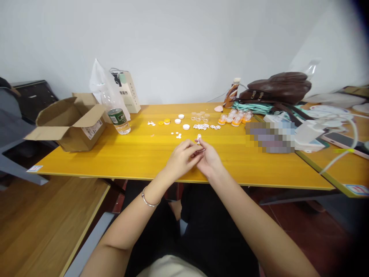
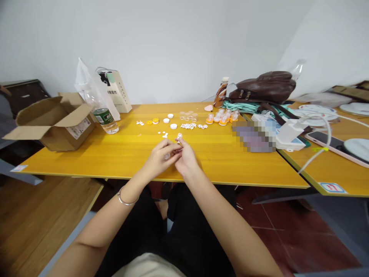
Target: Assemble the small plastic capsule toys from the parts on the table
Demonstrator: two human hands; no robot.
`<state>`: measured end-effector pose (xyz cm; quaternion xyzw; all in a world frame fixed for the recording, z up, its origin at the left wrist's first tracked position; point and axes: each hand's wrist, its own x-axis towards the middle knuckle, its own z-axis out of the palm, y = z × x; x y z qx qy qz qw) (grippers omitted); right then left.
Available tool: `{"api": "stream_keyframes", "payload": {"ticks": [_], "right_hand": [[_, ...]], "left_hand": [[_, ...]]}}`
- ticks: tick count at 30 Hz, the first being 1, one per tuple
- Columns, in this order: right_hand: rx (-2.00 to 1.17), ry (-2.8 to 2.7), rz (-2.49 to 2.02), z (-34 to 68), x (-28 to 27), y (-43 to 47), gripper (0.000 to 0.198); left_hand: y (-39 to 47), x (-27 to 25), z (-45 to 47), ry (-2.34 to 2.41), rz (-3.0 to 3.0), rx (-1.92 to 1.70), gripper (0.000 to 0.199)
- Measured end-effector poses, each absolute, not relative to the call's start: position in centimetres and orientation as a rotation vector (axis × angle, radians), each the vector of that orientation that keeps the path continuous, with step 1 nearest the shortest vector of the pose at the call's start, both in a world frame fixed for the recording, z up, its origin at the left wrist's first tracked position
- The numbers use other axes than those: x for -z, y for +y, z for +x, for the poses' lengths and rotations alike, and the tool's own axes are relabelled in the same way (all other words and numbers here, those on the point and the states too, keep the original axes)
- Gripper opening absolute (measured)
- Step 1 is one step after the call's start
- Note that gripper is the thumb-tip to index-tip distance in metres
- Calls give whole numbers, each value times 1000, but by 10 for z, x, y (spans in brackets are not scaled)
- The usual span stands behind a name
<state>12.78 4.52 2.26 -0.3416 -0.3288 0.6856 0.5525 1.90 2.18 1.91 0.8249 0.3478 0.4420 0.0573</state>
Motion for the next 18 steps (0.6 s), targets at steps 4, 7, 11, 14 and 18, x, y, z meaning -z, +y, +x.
{"api": "stream_keyframes", "payload": {"ticks": [4,7,11,14,18], "right_hand": [[-1661,-688,-738,123,-20,32,22],[-1680,-666,-707,123,-16,30,19],[-1612,-695,-715,130,-8,35,14],[-1541,-773,-747,138,-3,39,16],[-1533,-931,-802,144,-1,38,20]], "left_hand": [[20,-12,21,1058,2496,-1446,13],[16,-10,20,1013,2385,-1534,12],[13,-11,12,1033,2003,-1580,13],[15,-14,3,1066,1714,-1483,18],[23,-16,-5,1034,1612,-1420,17]]}}
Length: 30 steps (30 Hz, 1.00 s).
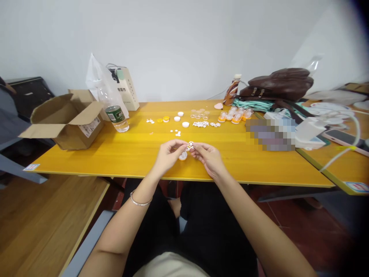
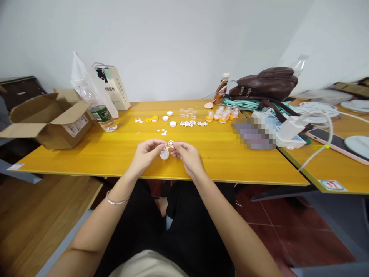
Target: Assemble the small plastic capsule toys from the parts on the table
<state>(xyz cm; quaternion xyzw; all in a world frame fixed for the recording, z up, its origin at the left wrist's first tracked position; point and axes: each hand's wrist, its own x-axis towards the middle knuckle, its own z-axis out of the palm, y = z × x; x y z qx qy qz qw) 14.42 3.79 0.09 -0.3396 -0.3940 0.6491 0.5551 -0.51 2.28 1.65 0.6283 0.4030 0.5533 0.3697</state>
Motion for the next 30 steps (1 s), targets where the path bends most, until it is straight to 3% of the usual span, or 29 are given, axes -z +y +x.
{"api": "stream_keyframes", "payload": {"ticks": [13,30], "right_hand": [[-1574,-1117,-874,145,0,32,22],[-1650,-1376,-784,157,-1,25,17]], "left_hand": [[28,-10,-8,1152,1968,-1466,10],[0,-9,-27,984,2785,-1309,23]]}}
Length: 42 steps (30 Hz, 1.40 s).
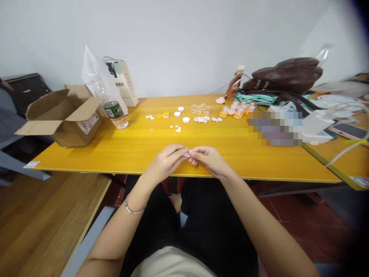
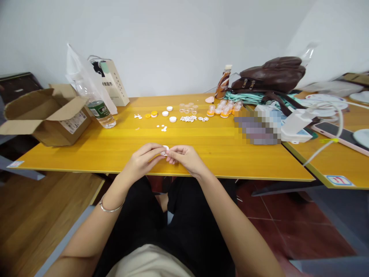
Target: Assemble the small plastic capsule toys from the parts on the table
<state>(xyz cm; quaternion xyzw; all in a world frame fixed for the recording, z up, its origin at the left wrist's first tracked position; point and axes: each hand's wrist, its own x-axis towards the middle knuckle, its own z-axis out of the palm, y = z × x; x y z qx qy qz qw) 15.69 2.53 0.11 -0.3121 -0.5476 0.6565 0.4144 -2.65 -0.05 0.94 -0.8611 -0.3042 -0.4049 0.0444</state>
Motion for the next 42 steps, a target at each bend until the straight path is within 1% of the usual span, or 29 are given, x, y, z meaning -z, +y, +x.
{"api": "stream_keyframes", "payload": {"ticks": [5,10,14,17,21,30,33,36,39,42], "right_hand": [[-1727,-1430,-727,168,-5,14,15],[-1787,-1523,-732,176,-26,-10,15],[-1697,-1611,-749,178,-47,-30,11],[-1653,-1675,-741,180,-55,-37,11],[-1586,-1719,-744,183,-55,-40,8],[-1460,-1792,-755,186,-61,-50,12],[-1419,-1799,-755,183,-61,-54,11],[-1335,-1778,-782,178,-58,-56,16],[-1284,-1751,-771,174,-56,-56,20],[-1245,-1773,-754,174,-55,-55,21]], "left_hand": [[-19,-16,-22,-993,-2703,1296,26],[-49,-28,-15,-1101,-2675,1490,27],[-71,-37,-11,-1197,-2607,1629,26],[-81,-42,-8,-1197,-2621,1639,27],[-84,-43,-5,-1240,-2643,1632,26],[-88,-43,3,-1276,-2553,1716,25],[-91,-43,5,-1284,-2505,1717,27],[-92,-43,9,-1268,-2452,1724,31],[-92,-42,12,-1245,-2439,1830,32],[-90,-43,11,-1359,-2492,2014,26]]}}
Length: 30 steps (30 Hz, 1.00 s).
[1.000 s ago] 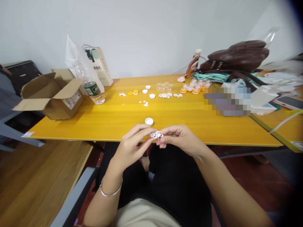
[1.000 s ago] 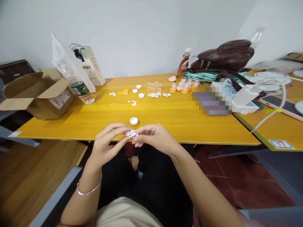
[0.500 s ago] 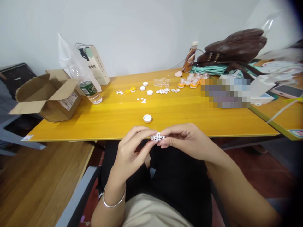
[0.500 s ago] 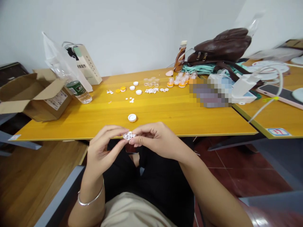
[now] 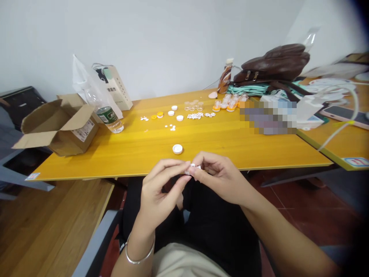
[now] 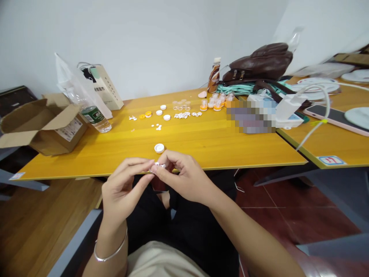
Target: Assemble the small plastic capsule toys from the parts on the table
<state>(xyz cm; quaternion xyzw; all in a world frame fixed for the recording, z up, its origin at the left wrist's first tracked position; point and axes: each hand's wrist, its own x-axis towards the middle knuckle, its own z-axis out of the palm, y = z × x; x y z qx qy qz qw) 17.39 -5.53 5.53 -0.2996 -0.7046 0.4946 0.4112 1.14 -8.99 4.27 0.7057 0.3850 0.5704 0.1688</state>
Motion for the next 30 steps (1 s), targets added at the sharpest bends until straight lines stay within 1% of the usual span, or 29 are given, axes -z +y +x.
{"api": "stream_keyframes", "payload": {"ticks": [3,6,10,13,17,20,22,23,27,30], "right_hand": [[-1214,-1806,-763,174,-54,-54,20],[-1280,-1765,-765,172,-52,-53,20],[-1454,-1549,-702,165,-51,-50,19],[-1449,-1447,-683,164,-51,-47,18],[-1351,-1450,-757,176,-54,-42,17],[-1336,-1498,-797,186,-56,-39,17],[-1353,-1518,-801,188,-57,-38,16],[-1362,-1522,-803,188,-57,-38,16],[-1413,-1548,-801,186,-57,-40,14],[-1446,-1548,-781,187,-58,-41,14]], "left_hand": [[-85,-43,8,1061,1782,-1505,20],[-80,-43,5,1042,1713,-1464,14],[-79,-42,7,1138,1936,-1631,13],[-74,-46,6,1108,2210,-1624,16],[-33,-58,-4,990,2265,-1374,11],[30,-59,-9,1149,2339,-1255,15],[76,-54,-6,1375,2560,-882,17],[97,-50,-3,1408,2592,-792,17],[156,-37,19,1450,2694,-611,25],[175,-30,35,1508,2733,-496,23]]}}
